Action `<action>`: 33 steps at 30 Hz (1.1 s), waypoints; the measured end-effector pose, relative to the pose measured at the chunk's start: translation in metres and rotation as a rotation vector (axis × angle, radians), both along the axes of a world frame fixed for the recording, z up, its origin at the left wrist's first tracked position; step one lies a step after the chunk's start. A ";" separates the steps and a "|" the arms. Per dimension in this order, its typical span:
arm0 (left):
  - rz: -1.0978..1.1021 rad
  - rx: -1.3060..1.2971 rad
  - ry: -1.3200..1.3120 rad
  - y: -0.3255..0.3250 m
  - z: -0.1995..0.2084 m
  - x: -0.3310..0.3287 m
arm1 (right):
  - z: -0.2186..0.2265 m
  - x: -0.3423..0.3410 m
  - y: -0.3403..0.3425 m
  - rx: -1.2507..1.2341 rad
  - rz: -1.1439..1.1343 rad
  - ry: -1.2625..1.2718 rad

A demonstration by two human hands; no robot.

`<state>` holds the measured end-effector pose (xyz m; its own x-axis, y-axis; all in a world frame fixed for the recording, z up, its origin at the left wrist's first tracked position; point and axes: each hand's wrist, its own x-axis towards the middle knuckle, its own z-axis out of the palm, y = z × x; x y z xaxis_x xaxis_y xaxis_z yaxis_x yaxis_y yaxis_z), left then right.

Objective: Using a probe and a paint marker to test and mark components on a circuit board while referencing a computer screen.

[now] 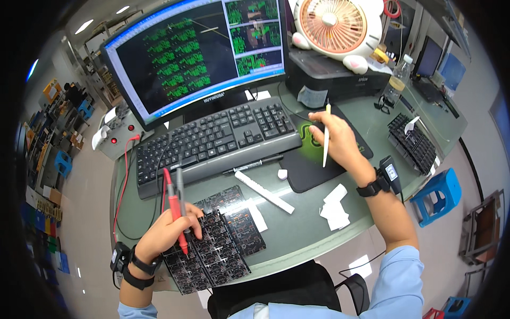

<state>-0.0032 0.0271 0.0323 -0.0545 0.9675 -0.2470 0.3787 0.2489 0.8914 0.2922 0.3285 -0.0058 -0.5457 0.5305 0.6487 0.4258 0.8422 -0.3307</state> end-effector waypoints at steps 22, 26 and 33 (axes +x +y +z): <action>0.148 -0.037 -0.652 0.023 -0.032 -0.027 | -0.025 0.007 0.005 -0.241 -0.135 0.025; 0.129 -0.067 -0.619 0.024 -0.030 -0.025 | -0.025 0.010 0.006 -0.188 -0.141 -0.018; 0.098 -0.069 -0.487 0.024 -0.031 -0.023 | -0.025 0.011 0.007 -0.242 -0.136 0.022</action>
